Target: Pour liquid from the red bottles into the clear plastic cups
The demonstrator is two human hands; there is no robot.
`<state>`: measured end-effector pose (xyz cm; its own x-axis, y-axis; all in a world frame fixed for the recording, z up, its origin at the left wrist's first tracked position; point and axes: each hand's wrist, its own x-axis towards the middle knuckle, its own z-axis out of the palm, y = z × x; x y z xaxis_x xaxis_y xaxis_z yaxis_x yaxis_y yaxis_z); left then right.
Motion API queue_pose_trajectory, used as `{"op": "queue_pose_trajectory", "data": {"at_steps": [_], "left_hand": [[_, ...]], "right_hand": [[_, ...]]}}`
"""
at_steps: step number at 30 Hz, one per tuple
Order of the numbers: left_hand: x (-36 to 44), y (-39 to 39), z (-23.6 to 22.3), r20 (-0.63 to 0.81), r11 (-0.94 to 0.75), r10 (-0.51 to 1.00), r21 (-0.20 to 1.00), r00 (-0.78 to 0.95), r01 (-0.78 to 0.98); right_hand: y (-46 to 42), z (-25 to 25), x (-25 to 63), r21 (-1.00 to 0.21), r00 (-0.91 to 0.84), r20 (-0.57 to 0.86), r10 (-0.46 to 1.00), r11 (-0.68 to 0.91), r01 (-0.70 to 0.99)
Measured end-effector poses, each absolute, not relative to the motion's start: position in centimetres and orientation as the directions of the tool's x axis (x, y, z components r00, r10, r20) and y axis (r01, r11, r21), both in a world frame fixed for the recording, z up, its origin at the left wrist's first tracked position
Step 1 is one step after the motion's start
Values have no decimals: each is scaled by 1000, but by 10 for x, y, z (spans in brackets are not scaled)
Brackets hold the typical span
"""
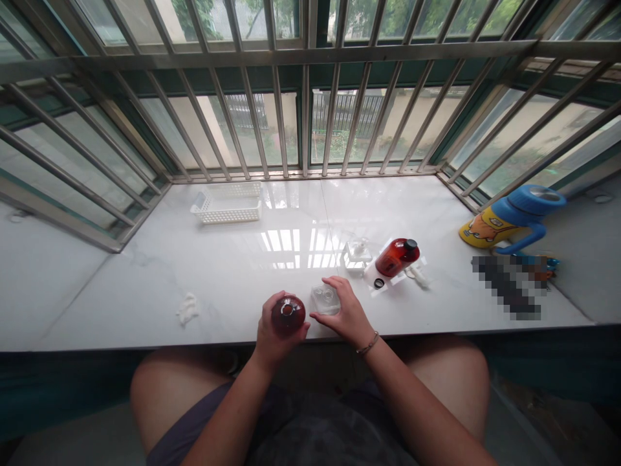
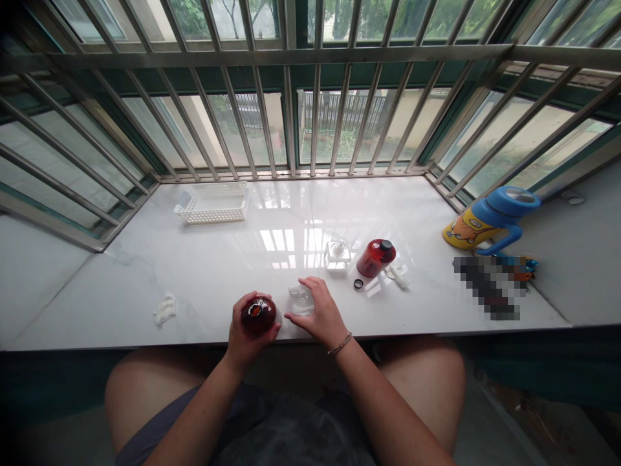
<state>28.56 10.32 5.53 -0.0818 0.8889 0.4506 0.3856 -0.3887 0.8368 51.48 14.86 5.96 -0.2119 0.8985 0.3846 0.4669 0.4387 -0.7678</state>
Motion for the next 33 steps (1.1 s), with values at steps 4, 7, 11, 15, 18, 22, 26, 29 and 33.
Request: {"op": "queue_pose_trajectory", "data": {"at_steps": [4, 7, 11, 15, 18, 22, 26, 29, 33], "left_hand": [[285, 103, 55, 455, -391, 887, 832, -80, 393], [286, 103, 54, 453, -387, 888, 833, -84, 395], [286, 103, 54, 441, -378, 893, 841, -85, 386], [286, 103, 54, 442, -379, 893, 838, -82, 392], [285, 103, 53, 441, -378, 894, 837, -79, 395], [285, 103, 53, 427, -367, 901, 844, -77, 392], [285, 103, 54, 434, -374, 897, 844, -81, 385], [285, 103, 55, 444, -382, 892, 839, -82, 386], [286, 103, 55, 450, -388, 889, 838, -85, 383]], "right_hand": [[148, 60, 515, -768, -214, 384, 898, 439, 466], [148, 59, 515, -767, -215, 383, 898, 439, 468], [148, 59, 515, -766, -215, 386, 897, 441, 467], [149, 59, 515, -766, -216, 388, 896, 444, 466], [149, 60, 515, -768, -215, 383, 898, 439, 466], [148, 61, 515, -769, -214, 382, 899, 437, 466], [148, 61, 514, -771, -211, 384, 899, 438, 463], [148, 61, 514, -773, -211, 380, 901, 434, 463], [148, 61, 514, -773, -212, 378, 901, 434, 464]]}}
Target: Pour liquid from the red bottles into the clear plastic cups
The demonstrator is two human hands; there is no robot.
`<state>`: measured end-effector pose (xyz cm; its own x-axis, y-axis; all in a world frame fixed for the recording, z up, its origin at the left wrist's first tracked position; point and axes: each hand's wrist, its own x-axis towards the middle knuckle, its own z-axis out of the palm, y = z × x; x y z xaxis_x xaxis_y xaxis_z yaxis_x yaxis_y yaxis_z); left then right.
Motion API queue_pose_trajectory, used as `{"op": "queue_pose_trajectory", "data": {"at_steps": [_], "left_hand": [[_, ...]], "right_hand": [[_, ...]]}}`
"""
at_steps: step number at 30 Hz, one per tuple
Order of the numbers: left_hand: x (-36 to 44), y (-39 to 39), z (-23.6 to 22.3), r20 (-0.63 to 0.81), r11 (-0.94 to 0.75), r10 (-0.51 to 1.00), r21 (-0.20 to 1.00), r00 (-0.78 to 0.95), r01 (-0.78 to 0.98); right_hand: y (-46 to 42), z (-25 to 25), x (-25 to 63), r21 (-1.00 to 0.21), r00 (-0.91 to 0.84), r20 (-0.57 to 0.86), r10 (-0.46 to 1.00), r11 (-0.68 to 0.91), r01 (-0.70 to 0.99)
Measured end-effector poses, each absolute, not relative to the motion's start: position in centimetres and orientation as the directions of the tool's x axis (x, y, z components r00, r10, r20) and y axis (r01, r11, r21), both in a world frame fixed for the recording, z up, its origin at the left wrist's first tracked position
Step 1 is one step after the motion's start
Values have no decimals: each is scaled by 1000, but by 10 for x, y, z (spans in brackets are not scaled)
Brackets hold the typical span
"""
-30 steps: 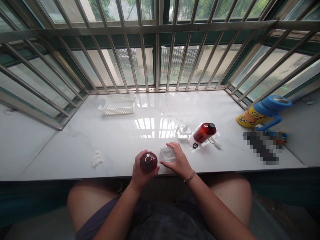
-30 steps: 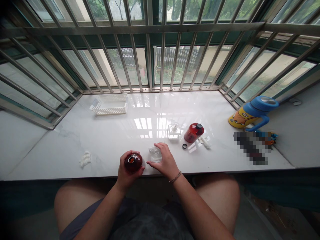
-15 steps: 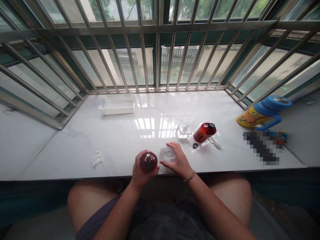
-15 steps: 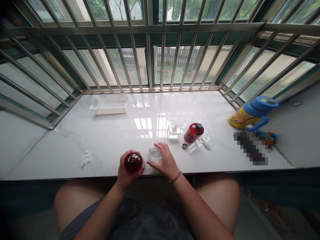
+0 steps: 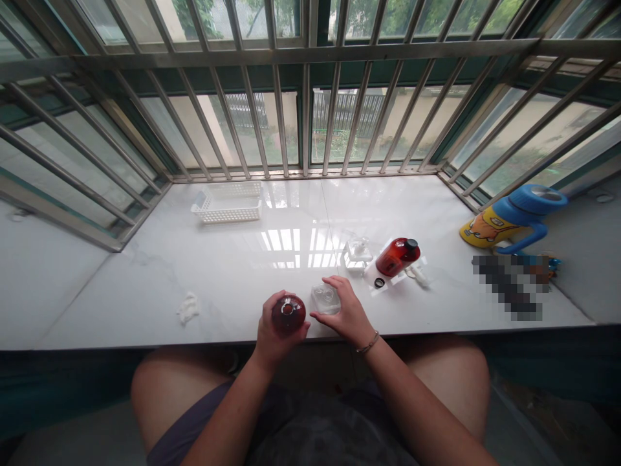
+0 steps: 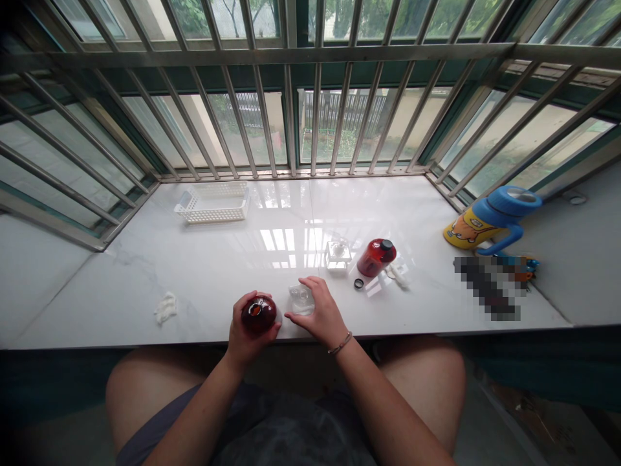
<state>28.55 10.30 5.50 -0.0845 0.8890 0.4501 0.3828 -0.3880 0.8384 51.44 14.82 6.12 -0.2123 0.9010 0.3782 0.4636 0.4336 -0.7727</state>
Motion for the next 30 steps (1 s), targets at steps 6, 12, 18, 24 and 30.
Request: {"op": "queue_pose_trajectory", "data": {"at_steps": [6, 12, 18, 24, 30], "left_hand": [[285, 103, 53, 440, -377, 894, 838, -80, 393], [285, 103, 53, 447, -381, 891, 834, -83, 399], [286, 103, 53, 448, -383, 890, 835, -84, 396], [285, 103, 53, 447, -387, 891, 837, -77, 387], [285, 103, 53, 443, -382, 893, 840, -80, 386]], "right_hand": [[149, 61, 515, -772, -214, 380, 900, 436, 462], [149, 59, 515, -770, -212, 385, 898, 439, 464], [148, 60, 515, -772, -212, 382, 900, 437, 462], [148, 61, 515, -776, -212, 381, 900, 436, 456], [148, 61, 515, -775, -216, 378, 900, 435, 458]]}}
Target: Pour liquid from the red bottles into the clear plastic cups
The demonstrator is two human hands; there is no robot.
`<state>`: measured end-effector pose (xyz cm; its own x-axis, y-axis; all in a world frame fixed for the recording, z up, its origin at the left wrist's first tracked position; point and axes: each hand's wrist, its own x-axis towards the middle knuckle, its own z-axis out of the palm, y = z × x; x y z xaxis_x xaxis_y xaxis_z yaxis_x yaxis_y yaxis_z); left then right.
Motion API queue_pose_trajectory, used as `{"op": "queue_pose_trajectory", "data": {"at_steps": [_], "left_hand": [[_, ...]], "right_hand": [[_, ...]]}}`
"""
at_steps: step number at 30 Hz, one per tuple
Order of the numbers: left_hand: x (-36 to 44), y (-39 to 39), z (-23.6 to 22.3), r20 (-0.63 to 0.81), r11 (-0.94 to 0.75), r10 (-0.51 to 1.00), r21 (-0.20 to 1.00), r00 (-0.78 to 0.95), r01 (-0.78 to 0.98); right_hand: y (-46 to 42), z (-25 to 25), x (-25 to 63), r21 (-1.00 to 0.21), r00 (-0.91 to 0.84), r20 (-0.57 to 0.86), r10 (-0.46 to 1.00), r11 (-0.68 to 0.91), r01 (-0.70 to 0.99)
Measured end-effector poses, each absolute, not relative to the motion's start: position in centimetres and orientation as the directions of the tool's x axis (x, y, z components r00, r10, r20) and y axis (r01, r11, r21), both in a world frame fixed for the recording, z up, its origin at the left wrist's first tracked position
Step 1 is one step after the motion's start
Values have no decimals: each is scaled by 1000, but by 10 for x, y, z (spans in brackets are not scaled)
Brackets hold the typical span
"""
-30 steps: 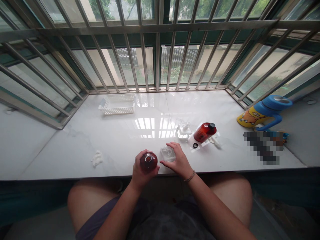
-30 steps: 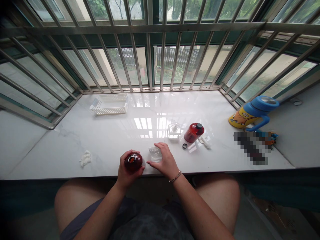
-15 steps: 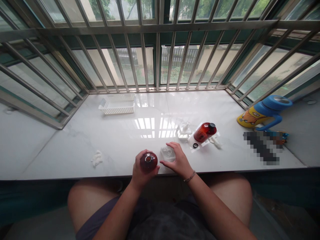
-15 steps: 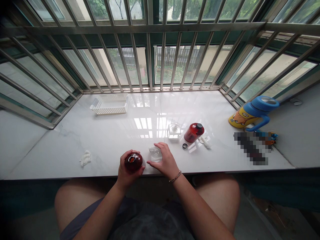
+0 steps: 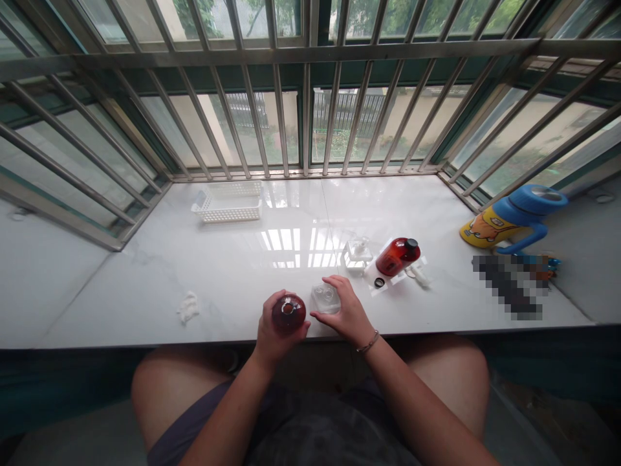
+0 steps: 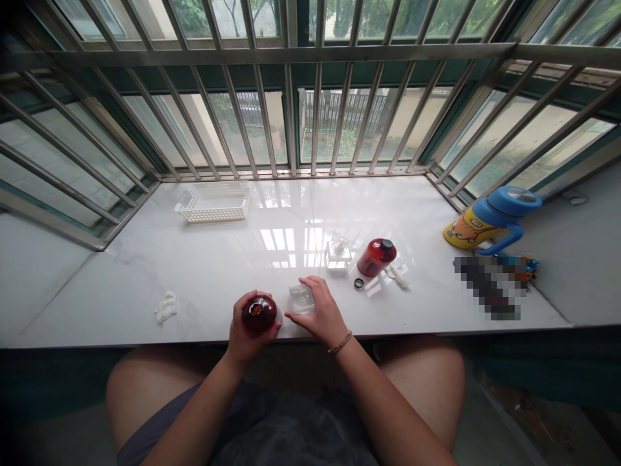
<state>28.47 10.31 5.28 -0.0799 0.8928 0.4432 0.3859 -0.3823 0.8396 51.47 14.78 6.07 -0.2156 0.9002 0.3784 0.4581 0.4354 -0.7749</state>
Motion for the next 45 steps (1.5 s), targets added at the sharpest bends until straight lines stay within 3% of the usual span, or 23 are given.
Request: {"op": "queue_pose_trajectory", "data": {"at_steps": [12, 27, 33, 41, 45], "left_hand": [[284, 102, 51, 417, -353, 905, 844, -80, 404], [266, 98, 91, 283, -230, 959, 823, -23, 520], [265, 98, 94, 270, -220, 963, 816, -15, 535], [268, 104, 100, 267, -273, 959, 793, 92, 544], [269, 108, 106, 229, -269, 963, 792, 142, 548]], "right_hand": [[149, 59, 515, -778, -213, 375, 902, 432, 457], [143, 61, 515, -725, -224, 382, 897, 441, 530], [130, 61, 527, -731, -242, 288, 927, 376, 570], [120, 64, 532, -856, -156, 36, 987, 111, 505], [119, 66, 537, -881, -142, 25, 990, 88, 465]]}}
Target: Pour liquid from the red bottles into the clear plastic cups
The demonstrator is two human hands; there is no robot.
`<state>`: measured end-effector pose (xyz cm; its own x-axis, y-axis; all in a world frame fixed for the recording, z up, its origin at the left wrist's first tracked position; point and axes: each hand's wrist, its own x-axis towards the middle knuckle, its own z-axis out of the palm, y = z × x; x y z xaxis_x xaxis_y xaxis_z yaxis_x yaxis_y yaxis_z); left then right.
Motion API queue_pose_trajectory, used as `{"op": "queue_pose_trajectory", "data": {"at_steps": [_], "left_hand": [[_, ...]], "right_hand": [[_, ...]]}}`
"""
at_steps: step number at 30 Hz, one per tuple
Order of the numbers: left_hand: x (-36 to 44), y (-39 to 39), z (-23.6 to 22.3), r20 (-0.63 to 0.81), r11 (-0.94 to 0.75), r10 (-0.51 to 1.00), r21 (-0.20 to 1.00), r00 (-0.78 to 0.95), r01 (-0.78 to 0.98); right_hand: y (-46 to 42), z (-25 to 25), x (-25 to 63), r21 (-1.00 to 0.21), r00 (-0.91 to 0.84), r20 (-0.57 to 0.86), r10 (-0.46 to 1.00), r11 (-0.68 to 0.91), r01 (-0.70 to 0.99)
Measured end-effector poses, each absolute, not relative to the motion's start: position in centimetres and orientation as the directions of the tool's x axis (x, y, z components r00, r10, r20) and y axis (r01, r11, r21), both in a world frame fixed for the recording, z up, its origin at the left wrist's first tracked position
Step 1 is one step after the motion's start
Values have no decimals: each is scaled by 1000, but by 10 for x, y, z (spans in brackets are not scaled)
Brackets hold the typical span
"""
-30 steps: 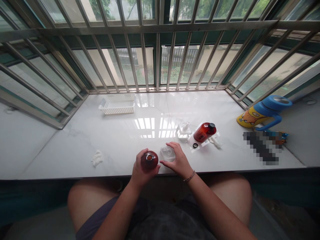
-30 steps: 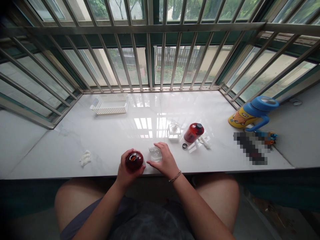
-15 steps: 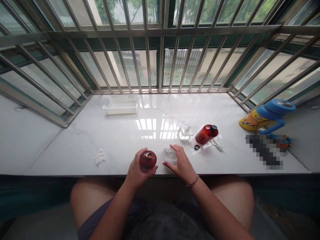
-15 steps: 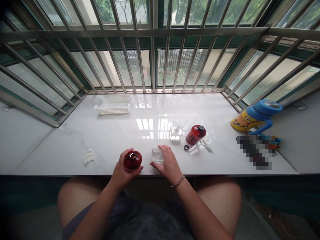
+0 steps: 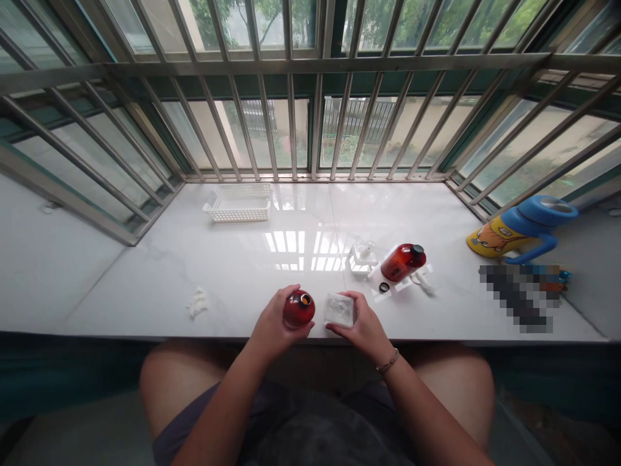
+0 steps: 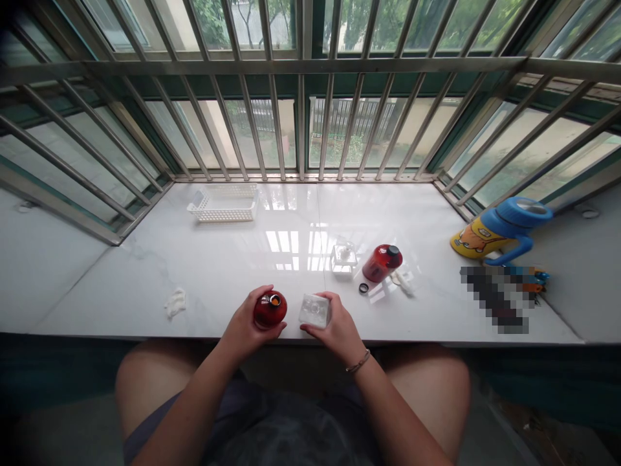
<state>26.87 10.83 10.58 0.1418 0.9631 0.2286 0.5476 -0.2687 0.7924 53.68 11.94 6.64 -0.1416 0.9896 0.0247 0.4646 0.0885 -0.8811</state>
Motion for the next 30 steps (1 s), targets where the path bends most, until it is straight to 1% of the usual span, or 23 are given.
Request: {"op": "queue_pose_trajectory", "data": {"at_steps": [5, 8, 10, 12, 16, 20, 23, 27, 30], "left_hand": [[273, 109, 110, 184, -263, 964, 773, 193, 577], [276, 108, 108, 140, -212, 976, 782, 166, 586], [278, 108, 108, 116, -190, 980, 786, 161, 588], [278, 108, 110, 113, -202, 976, 776, 183, 597], [277, 109, 118, 188, -304, 951, 716, 246, 628], [275, 106, 123, 259, -384, 923, 651, 284, 655], [275, 103, 126, 261, -387, 922, 622, 286, 680], [277, 99, 132, 268, -442, 897, 572, 351, 691], [279, 97, 138, 283, -457, 889, 565, 359, 687]], "right_hand": [[119, 74, 545, -908, -106, 59, 993, 98, 407], [120, 83, 550, -924, -95, 70, 993, 101, 369], [121, 88, 553, -915, -101, 91, 991, 123, 385], [121, 93, 557, -893, -116, 121, 986, 159, 422], [120, 101, 561, -851, -158, 169, 973, 225, 475], [115, 109, 559, -819, -186, 180, 966, 251, 515], [113, 115, 556, -789, -210, 199, 957, 283, 546], [112, 120, 552, -756, -243, 235, 941, 334, 562], [113, 122, 551, -744, -261, 249, 932, 357, 565]]}}
